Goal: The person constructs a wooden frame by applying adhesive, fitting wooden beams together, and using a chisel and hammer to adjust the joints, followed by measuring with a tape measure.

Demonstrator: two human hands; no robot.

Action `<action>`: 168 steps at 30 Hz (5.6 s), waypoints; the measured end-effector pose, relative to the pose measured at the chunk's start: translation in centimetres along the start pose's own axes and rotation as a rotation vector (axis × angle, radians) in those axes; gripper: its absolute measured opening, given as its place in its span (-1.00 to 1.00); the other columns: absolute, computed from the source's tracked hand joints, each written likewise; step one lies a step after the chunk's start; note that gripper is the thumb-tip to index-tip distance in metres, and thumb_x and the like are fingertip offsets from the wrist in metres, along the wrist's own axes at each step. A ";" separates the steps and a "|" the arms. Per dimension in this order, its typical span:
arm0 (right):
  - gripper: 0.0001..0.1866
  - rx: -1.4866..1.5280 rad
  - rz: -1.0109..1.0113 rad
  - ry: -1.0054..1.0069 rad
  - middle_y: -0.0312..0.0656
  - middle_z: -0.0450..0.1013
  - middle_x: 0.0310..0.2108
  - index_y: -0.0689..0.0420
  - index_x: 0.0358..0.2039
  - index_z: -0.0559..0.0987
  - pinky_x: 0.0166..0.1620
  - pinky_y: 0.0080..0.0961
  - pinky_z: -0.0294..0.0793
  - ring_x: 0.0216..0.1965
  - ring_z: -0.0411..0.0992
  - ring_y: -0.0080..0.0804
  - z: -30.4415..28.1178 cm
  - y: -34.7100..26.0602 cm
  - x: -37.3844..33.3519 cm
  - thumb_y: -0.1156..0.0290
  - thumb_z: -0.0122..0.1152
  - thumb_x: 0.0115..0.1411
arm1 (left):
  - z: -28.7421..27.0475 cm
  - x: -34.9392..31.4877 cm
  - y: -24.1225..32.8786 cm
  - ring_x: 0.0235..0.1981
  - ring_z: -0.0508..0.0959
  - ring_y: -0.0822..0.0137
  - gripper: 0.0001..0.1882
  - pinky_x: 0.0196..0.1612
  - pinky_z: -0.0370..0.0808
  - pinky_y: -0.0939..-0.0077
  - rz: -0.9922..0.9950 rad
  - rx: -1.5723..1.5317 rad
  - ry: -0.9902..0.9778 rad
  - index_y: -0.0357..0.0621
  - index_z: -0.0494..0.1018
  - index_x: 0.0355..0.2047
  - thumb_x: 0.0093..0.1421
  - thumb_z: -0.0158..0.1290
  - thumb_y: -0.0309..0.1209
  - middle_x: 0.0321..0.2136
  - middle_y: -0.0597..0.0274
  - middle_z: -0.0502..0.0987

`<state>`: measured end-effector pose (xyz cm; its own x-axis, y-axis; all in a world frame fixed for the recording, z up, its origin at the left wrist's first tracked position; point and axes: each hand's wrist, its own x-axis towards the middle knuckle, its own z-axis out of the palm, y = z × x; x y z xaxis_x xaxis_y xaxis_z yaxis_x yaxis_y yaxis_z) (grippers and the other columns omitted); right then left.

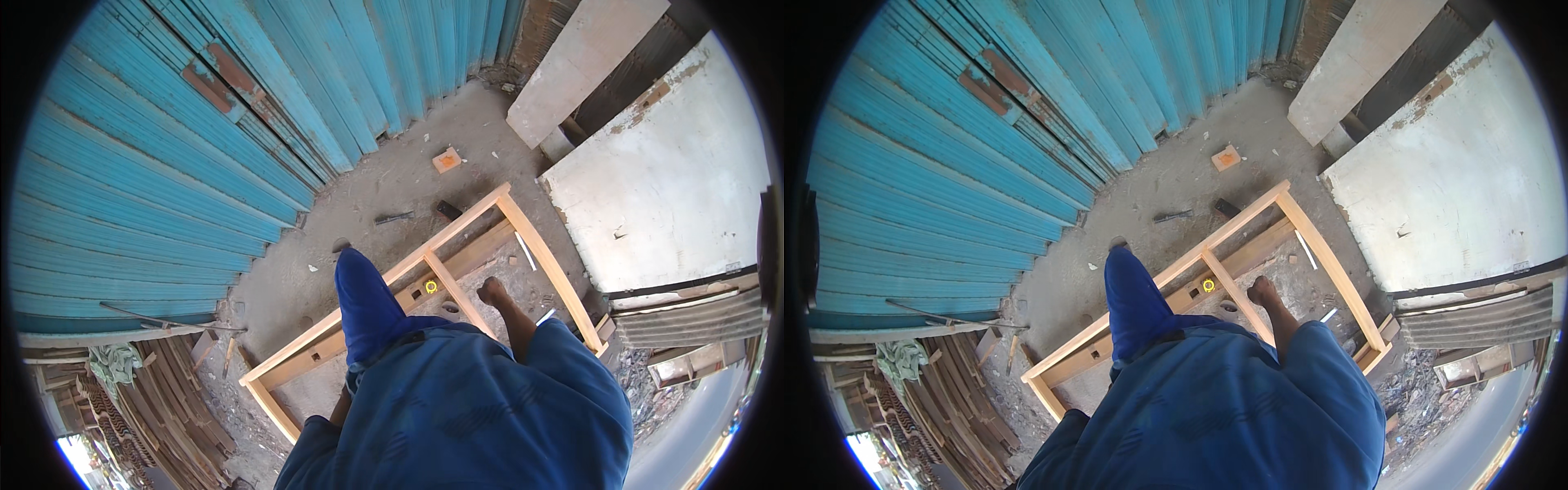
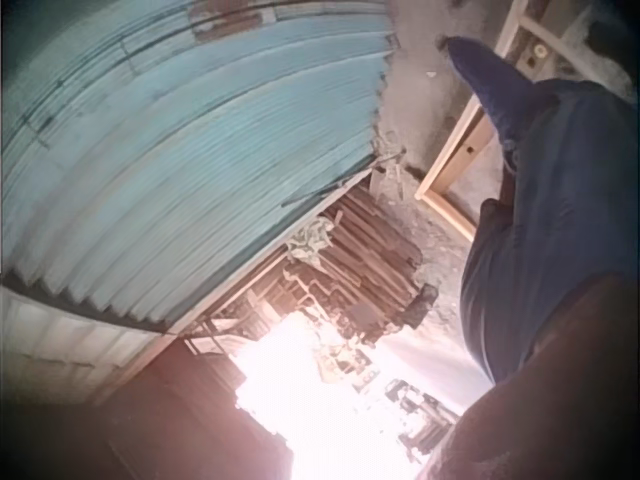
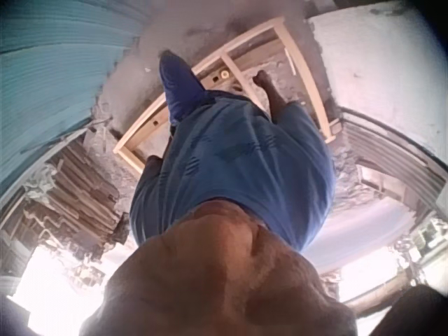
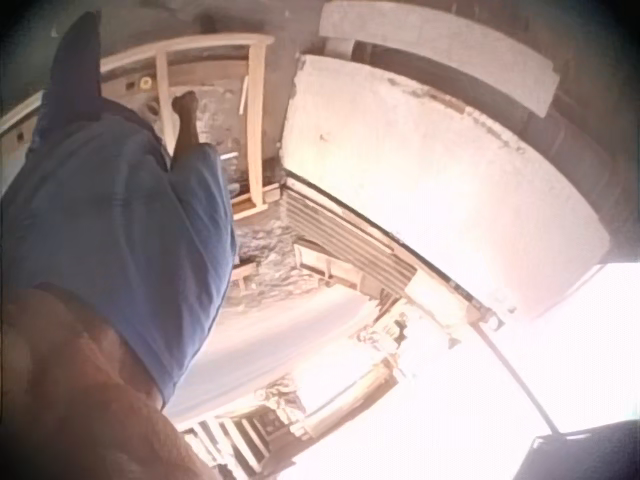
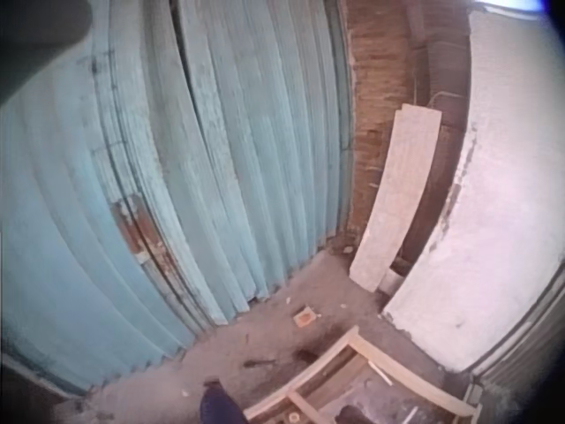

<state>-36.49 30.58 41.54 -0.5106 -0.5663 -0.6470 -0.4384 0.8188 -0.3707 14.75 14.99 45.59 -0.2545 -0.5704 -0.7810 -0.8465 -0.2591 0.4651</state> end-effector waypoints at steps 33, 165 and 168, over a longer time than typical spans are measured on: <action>-0.87 0.085 -0.086 0.263 -0.17 0.58 -0.49 0.03 -0.56 0.62 -0.31 -0.20 0.58 -0.39 0.59 -0.15 8.9 -23.2 16.1 0.27 0.23 -0.04 | -42.7 41.5 29.6 -0.64 0.47 0.42 -0.72 -0.61 0.34 0.54 0.146 -0.158 -0.239 -0.24 0.51 -0.14 0.30 0.06 -0.26 -0.45 0.24 0.52; -0.77 1.899 2.117 1.443 0.22 0.52 -0.32 0.31 -0.19 0.45 -0.06 0.06 0.46 -0.15 0.50 0.29 -3.0 -1.1 75.9 0.42 0.06 0.22 | 61.8 63.5 64.5 0.12 0.46 -0.20 -0.22 0.06 0.45 -0.19 2.013 1.735 -1.056 -0.41 0.07 0.22 0.14 0.02 -0.14 0.08 -0.26 0.36; -0.74 1.673 2.401 1.570 0.21 0.52 -0.33 0.31 -0.25 0.45 -0.09 0.06 0.43 -0.15 0.49 0.29 -0.8 -7.9 73.2 0.32 0.09 0.27 | 61.9 63.8 64.2 0.10 0.47 -0.18 -0.22 0.05 0.46 -0.20 2.022 1.734 -1.046 -0.40 0.06 0.23 0.14 0.02 -0.14 0.08 -0.24 0.36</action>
<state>-70.99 -17.44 -2.34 0.6916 0.6295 -0.3542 0.3648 -0.7277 -0.5809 -84.79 10.25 -0.20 -0.1759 0.9327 -0.3149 0.9106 0.2757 0.3079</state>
